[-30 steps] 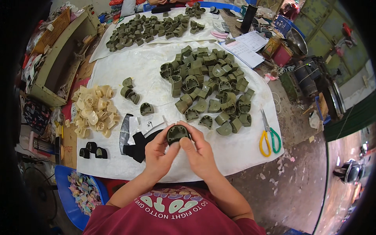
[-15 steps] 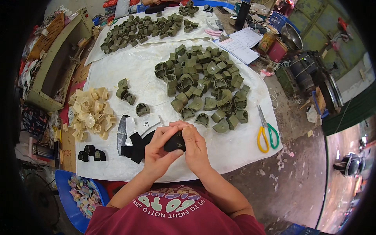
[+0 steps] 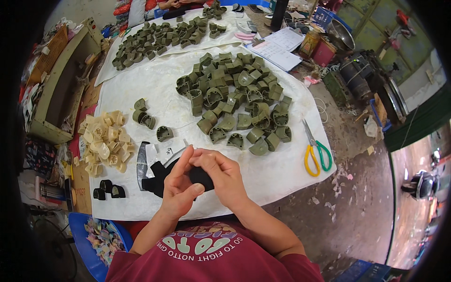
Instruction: The person sits at a table and repeatedly picks up small green plastic components and black foam strips. They wrap the foam strips around the plastic parts by hand, pressing them into place. The finished items are placed in a pile on the table.
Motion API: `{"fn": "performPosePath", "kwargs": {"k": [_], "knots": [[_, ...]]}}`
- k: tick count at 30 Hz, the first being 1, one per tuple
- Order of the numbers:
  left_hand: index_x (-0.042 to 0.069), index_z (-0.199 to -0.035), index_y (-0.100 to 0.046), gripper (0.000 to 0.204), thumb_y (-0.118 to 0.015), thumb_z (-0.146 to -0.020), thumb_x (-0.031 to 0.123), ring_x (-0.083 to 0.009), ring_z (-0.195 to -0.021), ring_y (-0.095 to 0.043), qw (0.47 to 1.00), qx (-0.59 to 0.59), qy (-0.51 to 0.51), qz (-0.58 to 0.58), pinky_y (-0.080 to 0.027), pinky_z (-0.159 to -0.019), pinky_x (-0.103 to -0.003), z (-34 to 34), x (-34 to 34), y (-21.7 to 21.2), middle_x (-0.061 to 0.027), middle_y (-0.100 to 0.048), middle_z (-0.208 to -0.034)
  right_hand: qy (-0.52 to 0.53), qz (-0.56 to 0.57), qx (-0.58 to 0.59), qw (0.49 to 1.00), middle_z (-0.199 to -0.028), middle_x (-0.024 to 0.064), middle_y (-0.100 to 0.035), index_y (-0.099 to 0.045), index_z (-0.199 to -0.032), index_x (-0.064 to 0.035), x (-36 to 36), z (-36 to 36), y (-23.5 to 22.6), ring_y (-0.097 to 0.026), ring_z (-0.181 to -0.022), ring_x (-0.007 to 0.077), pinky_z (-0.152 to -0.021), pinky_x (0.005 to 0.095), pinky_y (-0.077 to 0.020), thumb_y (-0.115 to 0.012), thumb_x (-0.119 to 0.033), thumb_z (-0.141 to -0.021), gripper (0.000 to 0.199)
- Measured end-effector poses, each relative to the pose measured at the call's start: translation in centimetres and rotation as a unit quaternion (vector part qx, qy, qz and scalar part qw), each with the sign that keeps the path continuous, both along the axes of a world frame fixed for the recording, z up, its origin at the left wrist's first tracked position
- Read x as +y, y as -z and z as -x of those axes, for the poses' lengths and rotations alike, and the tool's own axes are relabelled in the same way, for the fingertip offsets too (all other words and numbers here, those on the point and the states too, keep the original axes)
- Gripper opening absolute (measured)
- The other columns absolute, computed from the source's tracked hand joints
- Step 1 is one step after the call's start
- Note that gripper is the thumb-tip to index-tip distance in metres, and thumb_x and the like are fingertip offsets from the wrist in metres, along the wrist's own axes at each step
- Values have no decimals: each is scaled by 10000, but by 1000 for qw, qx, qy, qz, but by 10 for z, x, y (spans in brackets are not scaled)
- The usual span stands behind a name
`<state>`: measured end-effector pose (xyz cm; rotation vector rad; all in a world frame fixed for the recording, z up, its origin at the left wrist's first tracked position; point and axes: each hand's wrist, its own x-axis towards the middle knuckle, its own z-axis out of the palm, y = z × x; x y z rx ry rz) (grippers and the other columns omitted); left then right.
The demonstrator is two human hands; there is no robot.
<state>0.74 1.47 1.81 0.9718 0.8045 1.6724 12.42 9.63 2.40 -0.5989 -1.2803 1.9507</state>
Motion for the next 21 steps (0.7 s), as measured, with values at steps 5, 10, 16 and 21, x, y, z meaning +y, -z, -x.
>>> {"fn": "performPosePath", "kwargs": {"k": [5, 10, 16, 21], "knots": [[67, -1492, -232, 817, -651, -798, -38, -199, -1245, -433, 994, -109, 9, 17, -370, -1025, -329, -3, 0, 1, -148, -431, -1370, -41, 123, 76, 989, -1200, 114, -604, -662, -995, 21, 6, -5, 1, -562, -1075, 154, -940, 291, -421, -514, -240, -983, 300], [83, -1491, -226, 860, -696, -773, 32, -224, -1207, -488, 994, -95, -26, 49, -410, -1011, -349, -3, 1, 0, -164, -462, -1335, 7, 25, 50, 998, -1251, 113, -580, -619, -1123, -9, -9, -2, -7, -554, -1086, 151, -935, 293, -427, -536, -224, -969, 277], [83, -1486, -232, 862, -723, -778, 78, -236, -1217, -499, 990, -131, -28, 34, -406, -1034, -375, -3, 2, 4, -147, -475, -1334, -21, 27, 5, 999, -1300, 101, -548, -573, -1218, -37, -8, -5, -11, -538, -1104, 149, -958, 291, -411, -531, -194, -966, 300], [99, -1478, -253, 827, -723, -798, 117, -242, -1200, -516, 989, -142, -33, 25, -435, -1008, -394, -6, 1, 5, -138, -484, -1329, -17, -26, 21, 999, -1324, 108, -531, -483, -1333, -43, -4, -4, -4, -507, -1159, 158, -979, 302, -399, -548, -203, -958, 413]]}}
